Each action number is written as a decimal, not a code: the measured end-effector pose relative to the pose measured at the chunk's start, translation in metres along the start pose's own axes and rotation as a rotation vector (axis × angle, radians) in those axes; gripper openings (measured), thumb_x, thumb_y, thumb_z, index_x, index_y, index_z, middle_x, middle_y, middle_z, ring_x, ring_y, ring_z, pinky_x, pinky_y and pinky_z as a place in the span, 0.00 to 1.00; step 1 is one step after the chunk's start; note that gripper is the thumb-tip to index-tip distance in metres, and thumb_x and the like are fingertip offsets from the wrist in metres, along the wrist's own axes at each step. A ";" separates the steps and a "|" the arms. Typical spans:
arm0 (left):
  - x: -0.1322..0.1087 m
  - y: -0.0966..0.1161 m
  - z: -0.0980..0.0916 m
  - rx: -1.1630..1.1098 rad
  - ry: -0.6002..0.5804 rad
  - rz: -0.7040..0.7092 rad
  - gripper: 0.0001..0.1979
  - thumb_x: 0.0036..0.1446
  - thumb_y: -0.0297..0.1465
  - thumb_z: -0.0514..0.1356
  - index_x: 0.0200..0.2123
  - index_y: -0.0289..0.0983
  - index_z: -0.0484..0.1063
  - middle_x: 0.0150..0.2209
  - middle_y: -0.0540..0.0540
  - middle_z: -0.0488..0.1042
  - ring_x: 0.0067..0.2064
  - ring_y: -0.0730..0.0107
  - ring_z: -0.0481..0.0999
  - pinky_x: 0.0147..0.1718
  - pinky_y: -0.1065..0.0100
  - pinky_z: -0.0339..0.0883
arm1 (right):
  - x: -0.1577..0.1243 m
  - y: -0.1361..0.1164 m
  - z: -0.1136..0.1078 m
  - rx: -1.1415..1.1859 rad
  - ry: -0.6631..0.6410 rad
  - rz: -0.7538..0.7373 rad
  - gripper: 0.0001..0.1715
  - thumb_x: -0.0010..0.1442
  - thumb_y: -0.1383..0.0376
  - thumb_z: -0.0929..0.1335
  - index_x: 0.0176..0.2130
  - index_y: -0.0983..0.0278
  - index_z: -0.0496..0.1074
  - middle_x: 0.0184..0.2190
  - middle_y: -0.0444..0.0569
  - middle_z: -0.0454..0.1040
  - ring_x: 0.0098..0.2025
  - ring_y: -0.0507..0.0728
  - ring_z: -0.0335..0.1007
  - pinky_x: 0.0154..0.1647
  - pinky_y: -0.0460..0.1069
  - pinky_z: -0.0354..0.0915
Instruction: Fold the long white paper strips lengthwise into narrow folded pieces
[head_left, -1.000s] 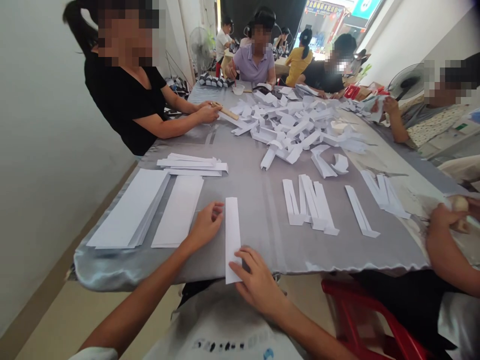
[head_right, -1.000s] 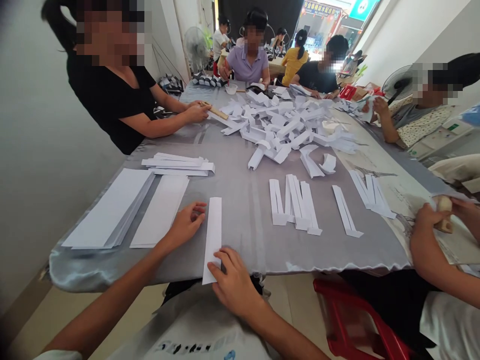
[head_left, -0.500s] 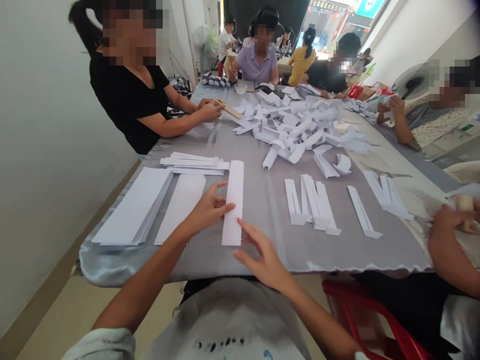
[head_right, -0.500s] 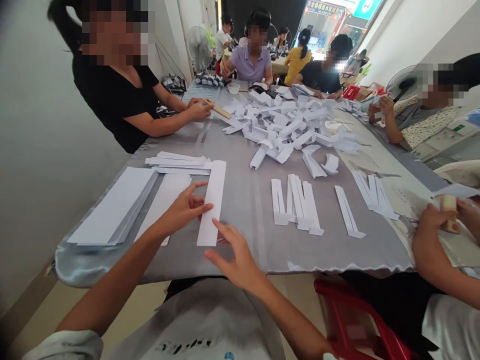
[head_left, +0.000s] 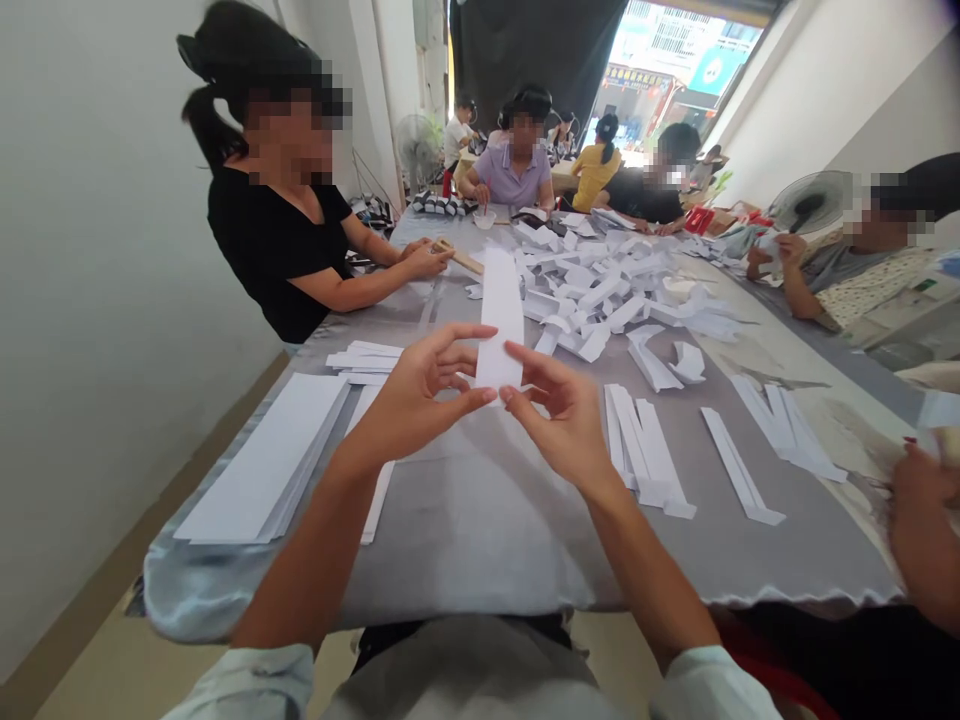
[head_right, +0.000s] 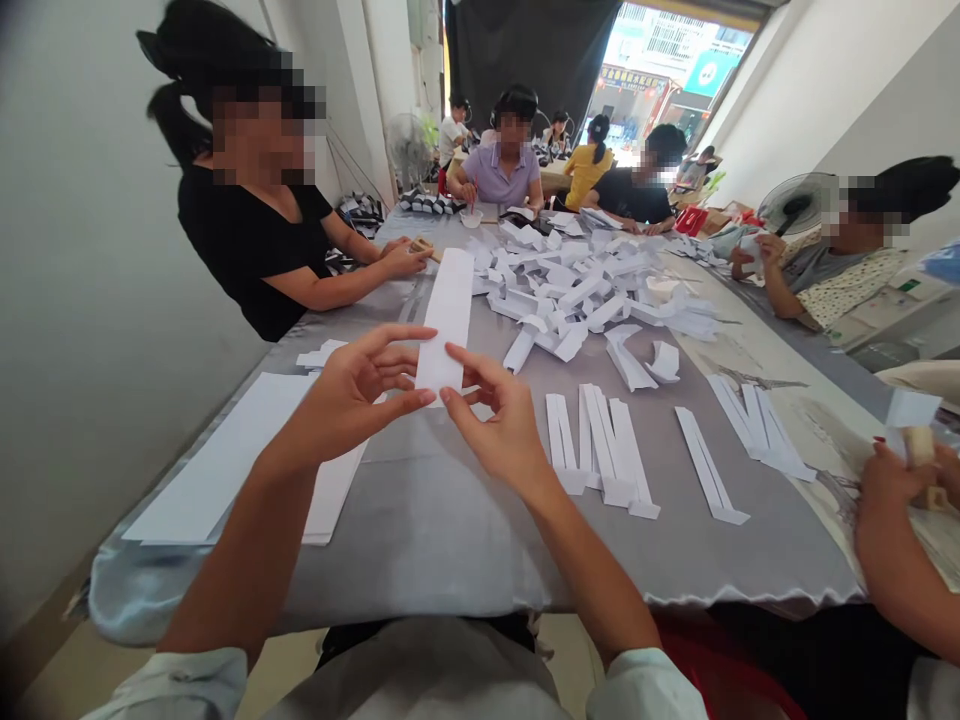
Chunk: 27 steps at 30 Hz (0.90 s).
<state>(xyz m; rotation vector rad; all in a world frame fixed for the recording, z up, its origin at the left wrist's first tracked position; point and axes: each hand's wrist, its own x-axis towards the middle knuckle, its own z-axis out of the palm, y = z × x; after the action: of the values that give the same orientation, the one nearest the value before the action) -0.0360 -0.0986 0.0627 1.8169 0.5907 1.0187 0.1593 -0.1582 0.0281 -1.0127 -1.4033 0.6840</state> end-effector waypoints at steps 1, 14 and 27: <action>0.002 0.001 -0.002 0.017 0.030 0.016 0.29 0.61 0.38 0.73 0.64 0.41 0.74 0.45 0.42 0.82 0.45 0.62 0.83 0.44 0.65 0.78 | 0.006 -0.003 -0.001 -0.011 0.006 -0.016 0.29 0.68 0.59 0.75 0.66 0.58 0.75 0.46 0.50 0.80 0.47 0.57 0.76 0.46 0.54 0.78; 0.013 -0.020 -0.013 0.260 0.368 0.106 0.16 0.60 0.38 0.75 0.50 0.41 0.87 0.37 0.45 0.86 0.34 0.67 0.79 0.36 0.65 0.76 | 0.043 0.004 0.002 -0.225 -0.003 -0.229 0.18 0.69 0.64 0.73 0.58 0.57 0.81 0.38 0.45 0.78 0.39 0.54 0.76 0.42 0.51 0.78; 0.019 -0.028 -0.016 0.505 0.371 0.244 0.07 0.65 0.38 0.71 0.43 0.44 0.87 0.38 0.47 0.82 0.37 0.67 0.78 0.37 0.66 0.73 | 0.045 0.019 0.009 -0.356 0.130 -0.323 0.08 0.70 0.62 0.73 0.46 0.56 0.85 0.39 0.49 0.73 0.40 0.55 0.73 0.36 0.51 0.77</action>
<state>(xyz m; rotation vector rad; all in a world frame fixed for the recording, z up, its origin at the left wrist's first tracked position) -0.0384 -0.0638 0.0483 2.1907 0.9319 1.4905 0.1575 -0.1092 0.0316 -1.0498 -1.5588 0.1294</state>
